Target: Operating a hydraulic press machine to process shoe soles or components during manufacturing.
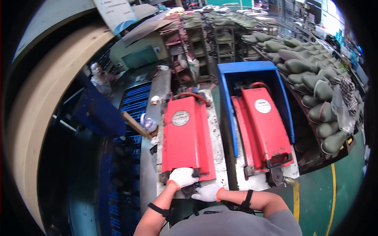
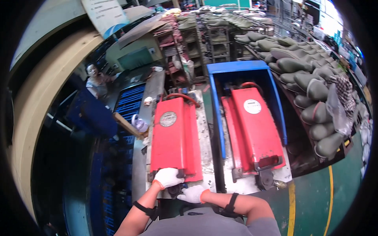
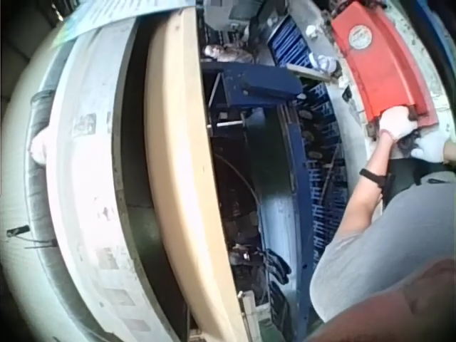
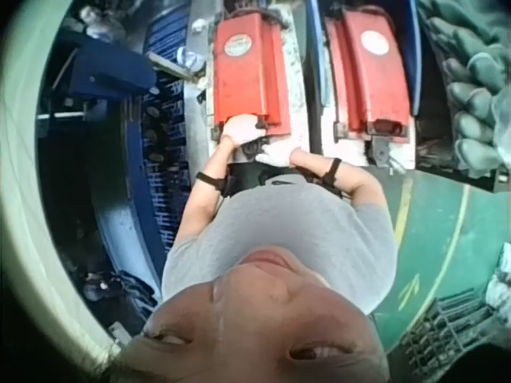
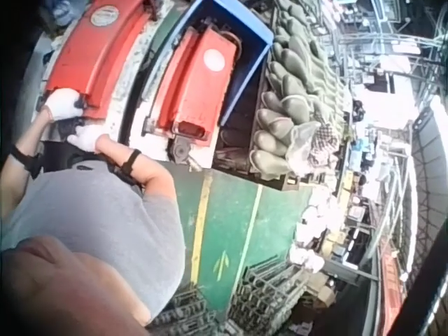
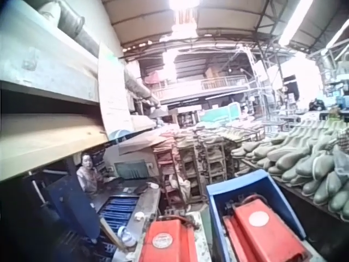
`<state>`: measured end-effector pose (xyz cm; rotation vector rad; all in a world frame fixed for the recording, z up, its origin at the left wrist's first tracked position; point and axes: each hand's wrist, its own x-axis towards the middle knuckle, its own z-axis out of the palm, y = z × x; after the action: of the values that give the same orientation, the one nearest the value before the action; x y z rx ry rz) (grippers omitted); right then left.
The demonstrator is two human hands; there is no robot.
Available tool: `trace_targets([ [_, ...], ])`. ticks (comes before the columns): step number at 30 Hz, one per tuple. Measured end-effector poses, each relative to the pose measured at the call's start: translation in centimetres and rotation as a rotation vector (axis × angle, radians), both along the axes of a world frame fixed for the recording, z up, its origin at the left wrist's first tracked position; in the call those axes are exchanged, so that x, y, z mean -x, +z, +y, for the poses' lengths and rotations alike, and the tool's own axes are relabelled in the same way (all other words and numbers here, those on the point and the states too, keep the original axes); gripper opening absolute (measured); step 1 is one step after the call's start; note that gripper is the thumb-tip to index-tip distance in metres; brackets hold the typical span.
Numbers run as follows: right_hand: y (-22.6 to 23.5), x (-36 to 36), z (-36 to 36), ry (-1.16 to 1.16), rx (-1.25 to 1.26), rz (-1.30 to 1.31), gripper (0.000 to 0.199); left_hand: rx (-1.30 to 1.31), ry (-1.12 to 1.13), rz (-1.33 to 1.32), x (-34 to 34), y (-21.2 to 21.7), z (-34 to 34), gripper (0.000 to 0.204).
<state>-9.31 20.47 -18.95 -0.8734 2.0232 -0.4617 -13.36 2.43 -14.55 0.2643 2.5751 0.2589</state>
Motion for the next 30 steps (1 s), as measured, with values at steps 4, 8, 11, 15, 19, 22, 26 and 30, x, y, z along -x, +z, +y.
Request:
trace_targets([
  [4,-0.5,-0.1,0.0,-0.026,0.005,0.002,0.070,0.004,-0.013,0.040,-0.3,0.0,-0.5,0.049],
  [8,-0.9,-0.1,-0.3,-0.007,0.023,0.015,0.069,-0.047,-0.009,0.004,0.0,-0.1,-0.3,0.050],
  [11,-0.9,-0.1,-0.2,0.004,0.040,0.022,0.070,-0.015,-0.003,0.041,-0.1,0.1,-0.2,0.051],
  [15,-2.0,0.0,0.0,-0.004,0.004,0.011,0.071,-0.071,-0.016,0.021,0.1,0.2,-0.3,0.055],
  [19,-3.6,-0.2,-0.9,0.031,0.042,0.001,0.073,-0.042,-0.026,0.088,-0.6,0.5,-0.3,0.053],
  [22,-4.1,-0.2,-0.8,-0.002,0.043,0.000,0.073,-0.045,-0.014,0.042,-0.3,0.6,-0.2,0.051],
  [26,-2.7,0.0,-0.3,0.006,0.035,-0.017,0.072,-0.028,-0.028,0.056,-0.3,0.8,-0.1,0.050],
  [30,-1.3,0.2,-0.3,0.011,0.020,-0.021,0.072,-0.031,-0.021,0.044,-0.3,0.3,-0.3,0.050],
])
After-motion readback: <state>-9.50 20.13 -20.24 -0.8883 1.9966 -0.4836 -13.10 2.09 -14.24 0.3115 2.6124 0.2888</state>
